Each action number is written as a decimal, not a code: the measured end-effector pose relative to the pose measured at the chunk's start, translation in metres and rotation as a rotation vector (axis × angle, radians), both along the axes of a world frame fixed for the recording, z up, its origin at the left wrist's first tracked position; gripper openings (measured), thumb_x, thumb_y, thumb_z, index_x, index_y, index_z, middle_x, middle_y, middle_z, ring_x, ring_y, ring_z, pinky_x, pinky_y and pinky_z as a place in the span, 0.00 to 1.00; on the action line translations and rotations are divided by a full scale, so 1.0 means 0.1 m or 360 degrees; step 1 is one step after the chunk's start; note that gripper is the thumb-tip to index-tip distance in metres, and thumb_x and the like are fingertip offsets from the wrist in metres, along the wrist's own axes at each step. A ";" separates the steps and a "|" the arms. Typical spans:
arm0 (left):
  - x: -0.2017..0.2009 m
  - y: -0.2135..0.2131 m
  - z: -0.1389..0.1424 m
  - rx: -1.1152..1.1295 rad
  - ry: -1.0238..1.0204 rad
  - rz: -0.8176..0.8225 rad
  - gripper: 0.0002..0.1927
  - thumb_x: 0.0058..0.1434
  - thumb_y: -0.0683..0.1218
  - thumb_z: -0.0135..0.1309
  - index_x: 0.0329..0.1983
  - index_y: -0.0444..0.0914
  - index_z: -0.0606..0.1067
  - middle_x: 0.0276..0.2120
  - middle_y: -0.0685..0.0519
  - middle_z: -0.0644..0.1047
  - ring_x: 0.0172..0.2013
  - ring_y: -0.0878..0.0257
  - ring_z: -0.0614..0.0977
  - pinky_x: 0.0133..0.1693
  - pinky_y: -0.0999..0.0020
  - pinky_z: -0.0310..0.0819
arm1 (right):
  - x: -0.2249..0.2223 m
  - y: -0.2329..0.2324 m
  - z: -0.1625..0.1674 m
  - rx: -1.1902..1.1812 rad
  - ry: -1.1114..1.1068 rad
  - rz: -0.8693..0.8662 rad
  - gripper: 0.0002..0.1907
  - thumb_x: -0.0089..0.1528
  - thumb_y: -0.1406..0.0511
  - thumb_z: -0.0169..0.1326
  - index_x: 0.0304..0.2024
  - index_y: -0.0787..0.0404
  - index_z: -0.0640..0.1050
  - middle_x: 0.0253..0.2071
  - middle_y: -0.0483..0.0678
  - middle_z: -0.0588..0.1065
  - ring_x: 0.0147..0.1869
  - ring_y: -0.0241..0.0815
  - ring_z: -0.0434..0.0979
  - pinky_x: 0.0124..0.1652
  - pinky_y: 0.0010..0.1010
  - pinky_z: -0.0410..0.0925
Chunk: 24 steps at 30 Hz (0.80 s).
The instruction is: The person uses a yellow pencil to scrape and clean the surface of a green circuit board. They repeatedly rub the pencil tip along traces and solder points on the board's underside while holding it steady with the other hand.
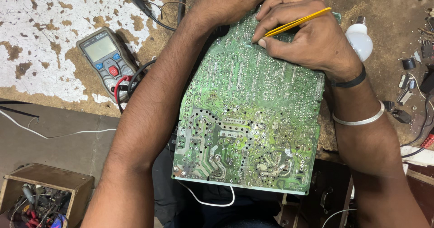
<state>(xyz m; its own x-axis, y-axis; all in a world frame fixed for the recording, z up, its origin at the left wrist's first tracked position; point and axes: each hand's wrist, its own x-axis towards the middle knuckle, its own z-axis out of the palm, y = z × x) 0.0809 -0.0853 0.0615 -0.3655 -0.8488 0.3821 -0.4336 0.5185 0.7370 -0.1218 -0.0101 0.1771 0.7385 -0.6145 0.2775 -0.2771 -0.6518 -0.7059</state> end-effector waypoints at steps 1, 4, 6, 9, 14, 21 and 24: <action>0.00 0.00 0.00 -0.0009 0.0004 0.0000 0.17 0.70 0.58 0.58 0.43 0.40 0.81 0.29 0.49 0.83 0.29 0.58 0.87 0.31 0.61 0.81 | -0.01 0.00 -0.01 0.0011 0.0020 0.0006 0.06 0.59 0.69 0.64 0.39 0.59 0.84 0.43 0.48 0.79 0.58 0.40 0.77 0.70 0.34 0.62; 0.00 -0.01 -0.01 0.0021 -0.0009 0.0008 0.17 0.71 0.58 0.58 0.42 0.39 0.81 0.29 0.49 0.83 0.29 0.58 0.86 0.30 0.61 0.81 | -0.02 0.00 -0.03 -0.0020 0.0023 0.0020 0.05 0.61 0.69 0.65 0.40 0.59 0.84 0.43 0.48 0.79 0.59 0.40 0.77 0.72 0.34 0.61; -0.01 -0.01 -0.01 0.0022 -0.0009 0.0003 0.17 0.71 0.58 0.58 0.42 0.40 0.81 0.29 0.49 0.83 0.29 0.59 0.86 0.30 0.61 0.81 | -0.03 0.00 -0.03 -0.0040 0.0003 0.0016 0.06 0.60 0.69 0.65 0.40 0.60 0.84 0.43 0.48 0.79 0.59 0.41 0.77 0.73 0.36 0.60; -0.01 -0.01 0.00 0.0035 -0.0013 0.0001 0.17 0.70 0.59 0.58 0.42 0.40 0.81 0.29 0.49 0.84 0.30 0.59 0.87 0.32 0.60 0.81 | -0.02 -0.01 -0.03 -0.0027 -0.0004 0.0033 0.07 0.58 0.69 0.64 0.39 0.59 0.83 0.42 0.47 0.79 0.58 0.42 0.77 0.70 0.36 0.62; -0.01 0.00 0.02 0.0063 -0.0054 0.0024 0.19 0.71 0.61 0.56 0.46 0.41 0.81 0.34 0.47 0.84 0.35 0.56 0.87 0.34 0.58 0.82 | 0.00 -0.02 -0.02 -0.0125 -0.0035 0.0052 0.07 0.56 0.71 0.63 0.37 0.61 0.83 0.38 0.47 0.79 0.56 0.45 0.78 0.68 0.41 0.63; -0.02 -0.01 0.00 0.0080 -0.0029 0.0026 0.21 0.70 0.62 0.55 0.46 0.41 0.80 0.35 0.47 0.85 0.36 0.55 0.88 0.35 0.58 0.82 | 0.00 -0.03 -0.03 -0.0071 -0.0013 0.0053 0.05 0.59 0.71 0.63 0.38 0.60 0.83 0.39 0.45 0.80 0.57 0.42 0.78 0.67 0.35 0.66; -0.01 -0.02 0.00 0.0069 -0.0021 0.0005 0.21 0.71 0.62 0.55 0.45 0.41 0.80 0.34 0.48 0.85 0.35 0.57 0.88 0.35 0.59 0.82 | 0.00 -0.03 -0.03 -0.0075 -0.0018 0.0061 0.06 0.57 0.72 0.63 0.38 0.61 0.83 0.39 0.46 0.80 0.57 0.43 0.78 0.67 0.36 0.66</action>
